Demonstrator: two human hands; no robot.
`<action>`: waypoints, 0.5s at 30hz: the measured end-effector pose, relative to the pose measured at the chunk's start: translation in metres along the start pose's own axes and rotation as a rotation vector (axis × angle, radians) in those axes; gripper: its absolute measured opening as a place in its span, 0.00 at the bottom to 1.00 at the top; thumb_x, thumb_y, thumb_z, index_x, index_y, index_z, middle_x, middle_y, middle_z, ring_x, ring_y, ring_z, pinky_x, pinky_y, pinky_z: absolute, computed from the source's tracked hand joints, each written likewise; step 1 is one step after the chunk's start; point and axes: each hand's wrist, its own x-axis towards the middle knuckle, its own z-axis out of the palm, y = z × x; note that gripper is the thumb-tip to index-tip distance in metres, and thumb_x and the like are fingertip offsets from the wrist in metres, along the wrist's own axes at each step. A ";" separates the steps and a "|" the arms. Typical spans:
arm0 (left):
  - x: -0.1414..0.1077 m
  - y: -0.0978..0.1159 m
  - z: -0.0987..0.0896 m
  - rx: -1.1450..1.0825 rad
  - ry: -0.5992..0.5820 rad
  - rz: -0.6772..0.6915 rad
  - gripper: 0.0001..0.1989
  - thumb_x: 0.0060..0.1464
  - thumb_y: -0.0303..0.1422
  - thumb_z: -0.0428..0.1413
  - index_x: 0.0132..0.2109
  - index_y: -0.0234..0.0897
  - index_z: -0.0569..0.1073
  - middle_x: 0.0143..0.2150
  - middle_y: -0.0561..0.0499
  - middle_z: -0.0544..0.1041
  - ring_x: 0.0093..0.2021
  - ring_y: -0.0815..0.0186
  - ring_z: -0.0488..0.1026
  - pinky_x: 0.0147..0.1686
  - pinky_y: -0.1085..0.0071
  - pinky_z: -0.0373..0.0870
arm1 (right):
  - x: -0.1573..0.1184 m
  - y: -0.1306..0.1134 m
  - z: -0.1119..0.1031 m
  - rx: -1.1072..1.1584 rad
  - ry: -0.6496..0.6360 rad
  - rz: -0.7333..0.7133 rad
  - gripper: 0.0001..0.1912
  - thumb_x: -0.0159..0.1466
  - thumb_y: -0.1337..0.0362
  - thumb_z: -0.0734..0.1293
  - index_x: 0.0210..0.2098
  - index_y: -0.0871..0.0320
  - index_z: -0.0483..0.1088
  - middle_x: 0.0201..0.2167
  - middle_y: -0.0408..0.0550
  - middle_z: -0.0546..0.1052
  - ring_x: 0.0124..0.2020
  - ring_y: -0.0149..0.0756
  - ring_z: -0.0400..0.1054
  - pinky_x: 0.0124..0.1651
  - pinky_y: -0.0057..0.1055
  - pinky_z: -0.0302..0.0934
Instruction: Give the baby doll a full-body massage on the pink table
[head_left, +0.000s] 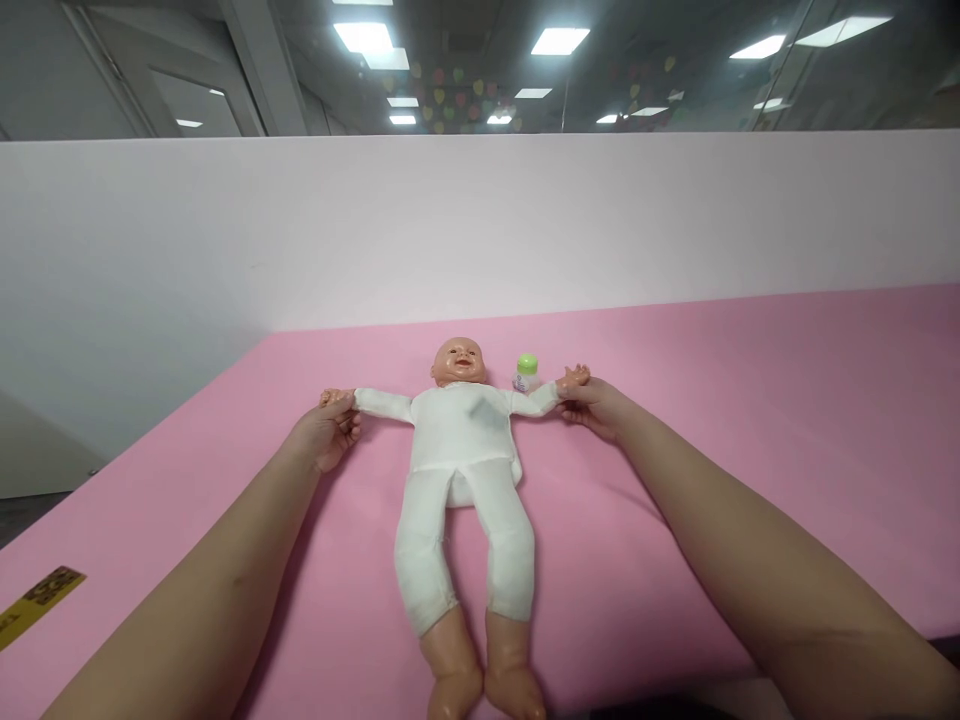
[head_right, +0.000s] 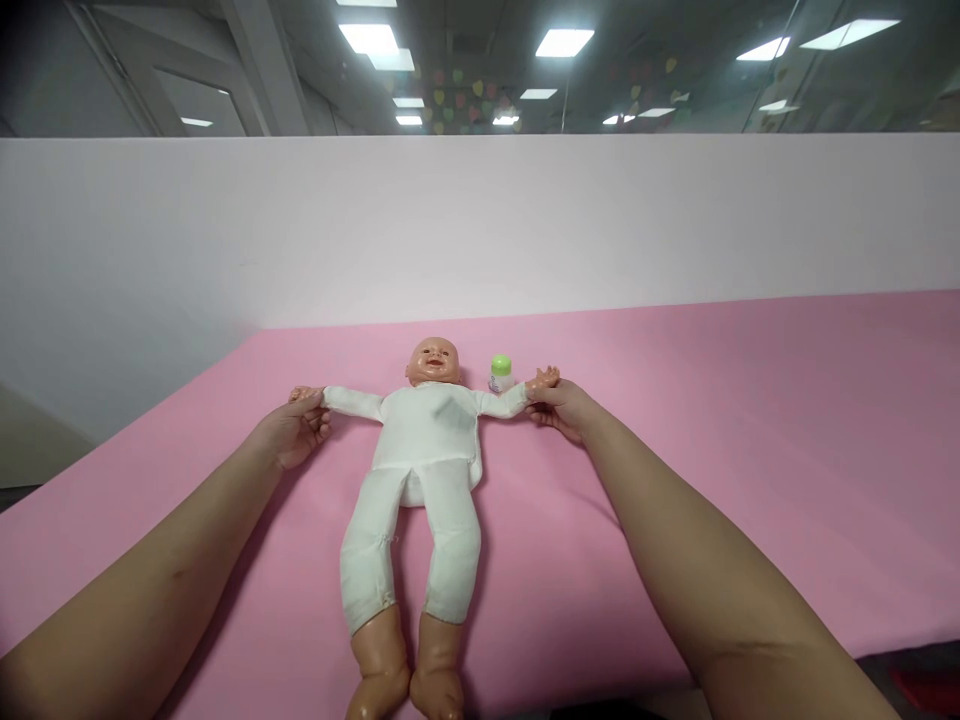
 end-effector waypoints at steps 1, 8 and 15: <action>0.000 -0.001 0.001 0.001 0.023 -0.002 0.10 0.58 0.33 0.68 0.44 0.39 0.77 0.35 0.51 0.78 0.29 0.69 0.76 0.26 0.74 0.75 | 0.002 0.001 -0.003 0.000 0.066 -0.020 0.12 0.62 0.63 0.79 0.43 0.60 0.78 0.36 0.54 0.80 0.33 0.36 0.74 0.31 0.27 0.74; -0.018 0.003 0.021 0.158 0.049 0.250 0.19 0.52 0.42 0.71 0.47 0.39 0.78 0.46 0.46 0.80 0.43 0.62 0.79 0.37 0.70 0.76 | 0.005 -0.002 0.017 -0.039 0.287 -0.209 0.21 0.62 0.60 0.78 0.53 0.55 0.75 0.44 0.51 0.81 0.43 0.43 0.79 0.41 0.37 0.81; -0.080 -0.004 0.088 0.662 -0.010 0.681 0.16 0.54 0.41 0.68 0.48 0.42 0.79 0.50 0.46 0.82 0.48 0.56 0.78 0.52 0.58 0.75 | -0.030 -0.013 0.092 -0.456 0.231 -0.625 0.28 0.65 0.59 0.75 0.63 0.50 0.71 0.64 0.50 0.75 0.57 0.47 0.76 0.58 0.46 0.75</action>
